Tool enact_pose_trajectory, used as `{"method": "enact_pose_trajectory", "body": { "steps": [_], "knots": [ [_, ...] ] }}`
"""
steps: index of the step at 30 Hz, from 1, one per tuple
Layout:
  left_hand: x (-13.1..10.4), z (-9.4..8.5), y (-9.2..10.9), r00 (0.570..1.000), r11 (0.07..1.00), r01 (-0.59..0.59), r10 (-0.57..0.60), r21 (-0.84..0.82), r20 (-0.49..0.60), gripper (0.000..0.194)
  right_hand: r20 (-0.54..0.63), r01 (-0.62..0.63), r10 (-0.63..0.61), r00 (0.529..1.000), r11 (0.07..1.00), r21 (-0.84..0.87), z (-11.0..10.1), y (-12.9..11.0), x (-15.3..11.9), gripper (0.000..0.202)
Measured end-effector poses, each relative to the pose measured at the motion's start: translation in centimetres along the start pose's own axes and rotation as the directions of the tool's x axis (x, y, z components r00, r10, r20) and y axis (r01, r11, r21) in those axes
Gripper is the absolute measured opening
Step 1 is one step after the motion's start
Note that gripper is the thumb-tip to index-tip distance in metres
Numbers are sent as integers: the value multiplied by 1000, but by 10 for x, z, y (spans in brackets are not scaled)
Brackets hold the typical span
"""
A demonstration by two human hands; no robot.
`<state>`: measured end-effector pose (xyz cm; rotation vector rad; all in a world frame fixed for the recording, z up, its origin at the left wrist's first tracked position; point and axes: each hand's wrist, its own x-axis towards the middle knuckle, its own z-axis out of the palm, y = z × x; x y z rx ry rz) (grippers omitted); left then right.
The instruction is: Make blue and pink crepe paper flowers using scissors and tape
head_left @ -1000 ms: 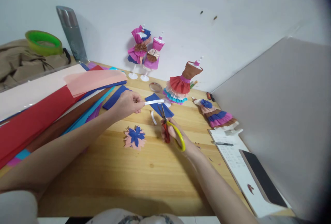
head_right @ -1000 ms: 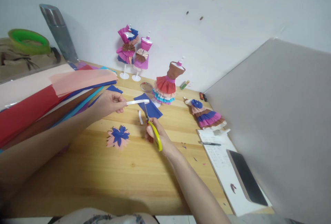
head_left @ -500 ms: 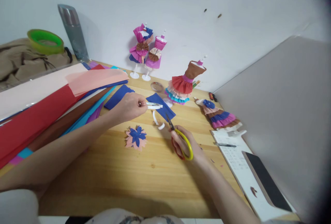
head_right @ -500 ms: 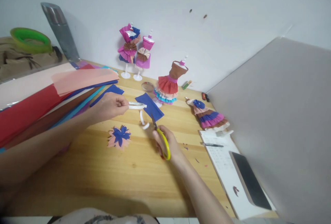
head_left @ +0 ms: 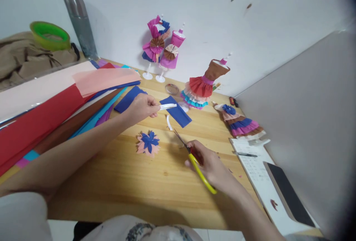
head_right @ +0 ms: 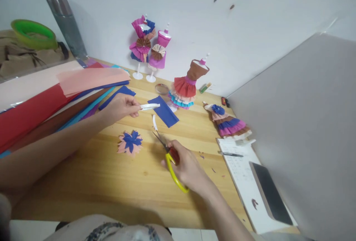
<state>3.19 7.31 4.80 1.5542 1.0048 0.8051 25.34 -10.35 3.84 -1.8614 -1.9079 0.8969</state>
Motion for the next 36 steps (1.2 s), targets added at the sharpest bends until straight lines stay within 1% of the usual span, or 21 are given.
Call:
{"method": "enact_pose_trajectory", "body": {
  "steps": [1,2,3,4,5,7,8,9,10,11,12,15,20,23,26,27,29,31,33,35,36],
  "knots": [
    [1,1,-5,999,999,-42,42,21,-21,15,-35,9,-11,999,998,-55,1,0,3,21],
    [1,2,-9,998,998,-56,57,36,-27,15,-72,18,-26,997,993,-114,2,-1,6,25],
    [1,3,-11,998,998,-56,57,38,-24,16,-100,28,-43,994,988,-149,3,-2,9,28],
    [1,4,-11,999,999,-44,44,31,-17,17,-107,41,-56,993,990,-138,3,-3,11,29],
    [-1,5,-9,1000,1000,-20,20,16,-3,17,-96,55,-62,994,996,-72,3,-5,12,26],
    [-4,7,-3,999,999,33,-32,-36,23,17,-3,66,-67,998,976,205,2,-10,15,27],
    [-5,8,1,998,996,57,-55,-66,33,18,64,51,-81,995,926,374,2,-13,17,33],
    [-7,9,4,997,993,75,-71,-94,38,19,131,20,-105,986,851,525,2,-17,20,40],
    [-9,9,7,996,989,88,-84,-115,40,19,178,-16,-125,976,775,632,2,-20,23,46],
    [-10,10,9,995,987,95,-90,-131,38,20,205,-44,-139,969,715,698,2,-22,27,50],
    [-11,10,10,995,985,97,-93,-142,37,20,215,-65,-140,966,677,733,2,-24,32,54],
    [-12,9,12,994,979,109,-103,-171,48,18,217,-99,-122,969,613,784,2,-28,46,62],
    [-14,10,15,990,973,132,-119,-191,80,19,262,-176,-80,962,549,817,-2,-29,58,63],
    [-15,11,16,989,971,127,-109,-200,102,20,237,-164,-78,968,517,840,-3,-29,61,66],
    [-16,12,16,989,976,117,-97,-183,114,22,173,-100,-88,981,536,838,1,-28,62,64],
    [-16,13,16,989,978,116,-98,-171,108,23,145,-67,-94,985,561,825,3,-28,63,63],
    [-16,13,15,991,984,107,-94,-145,92,24,79,-1,-92,993,647,762,7,-28,64,60],
    [-16,13,14,993,988,92,-82,-124,85,24,22,48,-82,996,757,651,10,-27,66,56],
    [-15,12,12,993,993,85,-78,-80,83,24,-27,97,-98,995,846,525,12,-26,67,52],
    [-13,10,9,997,998,53,-55,37,55,22,-56,145,-133,989,916,374,11,-24,65,46],
    [-12,9,7,1000,991,12,-15,134,21,21,-61,154,-142,988,949,275,9,-23,63,43]
  ]
}}
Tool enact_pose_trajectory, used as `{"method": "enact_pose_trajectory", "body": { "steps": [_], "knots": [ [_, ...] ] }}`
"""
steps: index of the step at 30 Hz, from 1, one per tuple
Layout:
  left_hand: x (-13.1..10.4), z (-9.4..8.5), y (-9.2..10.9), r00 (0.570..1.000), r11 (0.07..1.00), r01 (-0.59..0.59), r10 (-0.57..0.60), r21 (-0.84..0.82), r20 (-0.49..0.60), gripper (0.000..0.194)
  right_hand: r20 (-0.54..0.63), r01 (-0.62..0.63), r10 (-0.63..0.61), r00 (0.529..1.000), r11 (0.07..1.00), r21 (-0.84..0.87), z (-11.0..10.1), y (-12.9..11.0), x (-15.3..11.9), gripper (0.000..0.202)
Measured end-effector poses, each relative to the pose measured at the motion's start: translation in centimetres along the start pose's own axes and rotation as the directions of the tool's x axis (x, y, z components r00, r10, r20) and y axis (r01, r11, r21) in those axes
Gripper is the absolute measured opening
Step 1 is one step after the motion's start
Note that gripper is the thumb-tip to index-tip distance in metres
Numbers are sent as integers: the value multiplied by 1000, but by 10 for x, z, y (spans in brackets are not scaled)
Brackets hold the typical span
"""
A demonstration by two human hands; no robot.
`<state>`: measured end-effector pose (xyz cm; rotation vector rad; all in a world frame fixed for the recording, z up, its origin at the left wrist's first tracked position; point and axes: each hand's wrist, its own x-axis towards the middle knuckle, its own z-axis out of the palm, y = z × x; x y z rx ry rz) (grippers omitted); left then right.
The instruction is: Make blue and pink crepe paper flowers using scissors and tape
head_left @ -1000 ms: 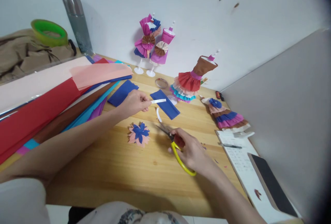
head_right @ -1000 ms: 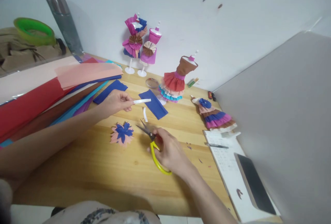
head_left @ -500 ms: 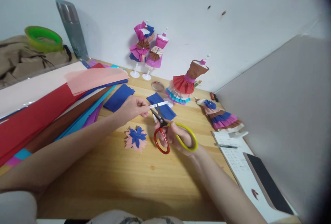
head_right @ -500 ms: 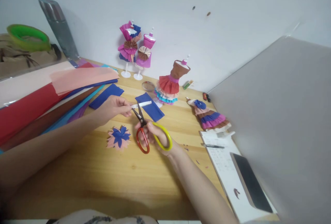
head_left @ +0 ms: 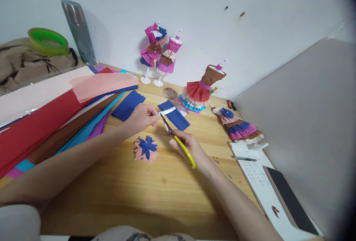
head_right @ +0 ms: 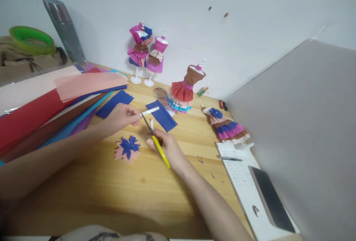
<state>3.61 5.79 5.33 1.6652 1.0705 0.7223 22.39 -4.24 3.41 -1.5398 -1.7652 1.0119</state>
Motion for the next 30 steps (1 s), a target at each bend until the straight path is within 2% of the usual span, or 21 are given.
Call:
{"method": "enact_pose_trajectory", "body": {
  "steps": [2,4,5,7,9,11,14,17,20,22,24,25,26,27,28,29,30],
  "knots": [
    [3,-3,-6,986,964,-115,140,241,-89,20,-4,-28,28,1000,971,-237,-5,0,-8,34],
    [8,-6,-14,948,871,-220,298,439,-115,21,-26,-94,92,995,896,-434,-11,0,-19,32],
    [10,-7,-19,935,832,-262,344,489,-83,22,-23,-121,127,992,854,-507,-14,0,-25,36],
    [15,-8,-29,932,800,-313,363,512,3,22,-27,-167,192,981,766,-620,-19,3,-38,49],
    [19,-7,-38,933,796,-332,355,506,53,22,-8,-191,254,967,707,-681,-25,8,-50,60],
    [22,-7,-44,934,799,-338,348,498,76,22,27,-199,302,953,689,-697,-30,14,-59,62],
    [24,-9,-46,934,803,-338,350,492,71,19,89,-186,326,941,721,-667,-38,20,-66,59],
    [25,-12,-41,933,824,-332,358,460,31,16,169,-141,300,939,783,-606,-47,16,-66,61],
    [24,-12,-36,950,901,-302,313,312,16,15,216,-118,309,926,782,-612,-54,5,-63,64],
    [23,-11,-33,964,947,-267,262,177,48,16,173,-126,329,929,717,-686,-57,-1,-60,61],
    [20,-8,-29,969,972,-231,225,51,100,18,53,-172,334,941,608,-775,-57,-3,-56,47],
    [18,-7,-27,968,976,-218,216,-3,126,18,-11,-197,309,951,578,-792,-55,-4,-53,39],
    [16,-6,-24,966,977,-205,211,-51,150,18,-70,-213,258,964,586,-782,-53,-4,-49,30],
    [14,-5,-21,964,977,-193,207,-91,169,18,-111,-201,178,978,645,-737,-49,-5,-44,25],
    [11,-4,-18,962,976,-183,203,-120,181,18,-140,-146,71,988,746,-650,-45,-6,-39,21],
    [9,-4,-14,963,975,-173,196,-137,186,18,-181,-52,-55,982,843,-535,-39,-8,-32,18],
    [6,-3,-11,964,976,-164,189,-141,186,18,-219,62,-169,961,902,-427,-33,-12,-25,16]
  ]
}}
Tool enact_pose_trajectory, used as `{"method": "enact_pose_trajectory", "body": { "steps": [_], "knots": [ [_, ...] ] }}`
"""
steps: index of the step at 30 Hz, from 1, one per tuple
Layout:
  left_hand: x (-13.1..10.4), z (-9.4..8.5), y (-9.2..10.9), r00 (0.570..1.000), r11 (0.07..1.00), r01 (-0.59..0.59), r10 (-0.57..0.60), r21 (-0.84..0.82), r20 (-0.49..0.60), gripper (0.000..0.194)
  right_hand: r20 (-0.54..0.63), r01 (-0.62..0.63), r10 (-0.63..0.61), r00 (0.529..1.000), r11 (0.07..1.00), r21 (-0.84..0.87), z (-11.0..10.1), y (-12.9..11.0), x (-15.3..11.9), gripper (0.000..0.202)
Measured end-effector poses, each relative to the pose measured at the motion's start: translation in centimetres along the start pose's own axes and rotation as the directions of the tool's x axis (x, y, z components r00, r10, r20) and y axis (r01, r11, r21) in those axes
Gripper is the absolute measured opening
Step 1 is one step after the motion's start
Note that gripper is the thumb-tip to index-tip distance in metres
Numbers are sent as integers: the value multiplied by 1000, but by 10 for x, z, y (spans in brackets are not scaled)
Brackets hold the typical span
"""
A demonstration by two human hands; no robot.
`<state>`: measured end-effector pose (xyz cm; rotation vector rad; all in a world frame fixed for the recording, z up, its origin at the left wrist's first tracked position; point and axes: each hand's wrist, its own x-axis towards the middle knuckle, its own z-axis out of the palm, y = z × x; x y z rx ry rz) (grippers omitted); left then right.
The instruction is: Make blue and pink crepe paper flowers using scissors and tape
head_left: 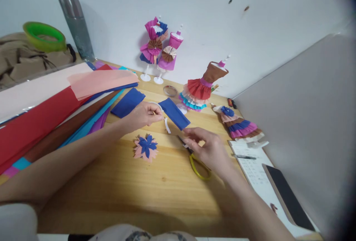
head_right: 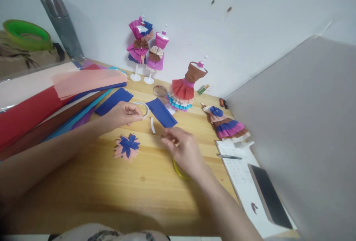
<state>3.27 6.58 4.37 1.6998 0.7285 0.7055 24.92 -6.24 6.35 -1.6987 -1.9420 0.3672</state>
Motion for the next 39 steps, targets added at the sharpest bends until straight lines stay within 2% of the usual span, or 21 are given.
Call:
{"method": "enact_pose_trajectory", "body": {
  "steps": [2,4,8,15,17,20,24,27,30,33,36,39],
  "knots": [
    [-3,2,6,1000,1000,-4,4,11,-6,19,-132,154,-133,982,974,167,11,-12,13,11],
    [-5,3,11,999,999,-34,34,18,-4,19,-211,241,-193,958,943,232,20,-23,25,7],
    [-7,4,16,996,996,-94,94,-12,3,18,-268,293,-225,937,923,249,28,-32,41,8],
    [-9,7,21,992,993,-116,116,6,-43,18,-344,360,-291,893,920,155,30,-30,43,11],
    [-10,8,21,993,994,-110,111,18,-33,19,-350,347,-272,896,921,174,30,-31,44,14],
    [-9,10,19,997,997,-74,74,-5,12,20,-303,264,-157,940,898,353,31,-29,47,15],
    [-8,11,14,997,995,-67,69,-70,34,18,-132,69,26,991,743,666,34,-21,51,10],
    [-7,12,13,995,990,-73,80,-123,52,16,-63,1,69,996,670,742,35,-17,51,12],
    [-8,14,12,998,990,-18,26,-143,52,15,-121,51,49,992,708,704,34,-17,50,12],
    [-8,14,11,997,983,71,-66,-171,36,19,-263,187,-45,964,818,545,33,-21,47,12],
    [-6,8,12,992,972,128,-127,-197,17,25,-377,306,-170,910,890,338,31,-24,45,17],
    [-3,2,11,978,959,192,-205,-206,-42,36,-488,398,-263,832,897,195,27,-23,42,17]
  ]
}}
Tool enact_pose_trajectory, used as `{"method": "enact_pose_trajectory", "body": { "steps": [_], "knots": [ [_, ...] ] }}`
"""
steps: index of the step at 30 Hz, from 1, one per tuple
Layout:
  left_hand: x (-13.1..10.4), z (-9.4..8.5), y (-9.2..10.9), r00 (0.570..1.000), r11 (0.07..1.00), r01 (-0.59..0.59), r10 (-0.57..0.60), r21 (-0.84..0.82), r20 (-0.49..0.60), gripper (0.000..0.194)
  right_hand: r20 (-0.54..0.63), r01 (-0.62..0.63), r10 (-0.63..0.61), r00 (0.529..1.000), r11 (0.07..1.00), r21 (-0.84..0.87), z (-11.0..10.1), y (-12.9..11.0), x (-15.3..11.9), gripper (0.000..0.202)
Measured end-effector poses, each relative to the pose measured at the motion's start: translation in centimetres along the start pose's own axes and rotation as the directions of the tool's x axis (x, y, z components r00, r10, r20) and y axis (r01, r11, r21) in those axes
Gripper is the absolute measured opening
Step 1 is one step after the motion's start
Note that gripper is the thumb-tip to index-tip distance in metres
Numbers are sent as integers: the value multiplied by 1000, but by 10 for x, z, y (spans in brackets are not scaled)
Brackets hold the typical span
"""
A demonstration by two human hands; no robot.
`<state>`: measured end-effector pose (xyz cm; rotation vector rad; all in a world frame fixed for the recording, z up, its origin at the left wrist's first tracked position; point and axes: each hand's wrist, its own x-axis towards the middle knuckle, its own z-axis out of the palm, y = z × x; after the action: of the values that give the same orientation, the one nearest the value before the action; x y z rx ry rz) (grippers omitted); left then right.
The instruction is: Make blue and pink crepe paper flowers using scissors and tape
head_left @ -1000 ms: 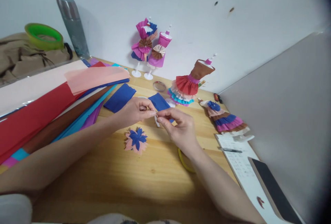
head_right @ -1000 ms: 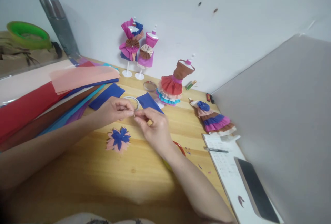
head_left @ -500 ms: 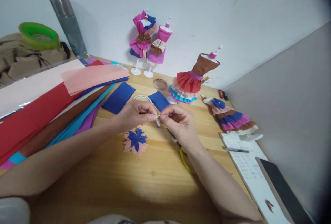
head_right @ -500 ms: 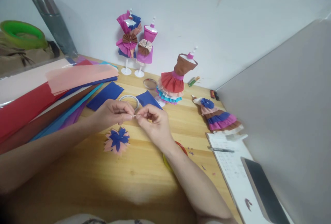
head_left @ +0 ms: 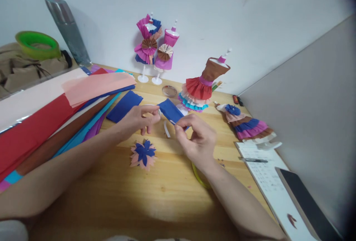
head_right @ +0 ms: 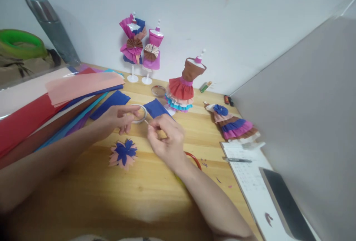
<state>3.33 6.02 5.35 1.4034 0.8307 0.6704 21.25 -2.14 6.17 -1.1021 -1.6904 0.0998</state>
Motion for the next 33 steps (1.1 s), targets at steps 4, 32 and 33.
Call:
{"method": "enact_pose_trajectory", "body": {
  "steps": [4,32,33],
  "knots": [
    [-3,4,-1,998,994,49,-46,-101,30,20,-13,180,-183,983,977,-118,-4,1,-1,16],
    [-20,27,11,969,950,-214,235,229,-70,18,152,-82,81,985,997,2,-1,-7,-3,16],
    [-21,27,12,961,935,-233,263,269,-81,17,158,-80,80,984,997,-8,-1,-6,-4,15]
  ]
}}
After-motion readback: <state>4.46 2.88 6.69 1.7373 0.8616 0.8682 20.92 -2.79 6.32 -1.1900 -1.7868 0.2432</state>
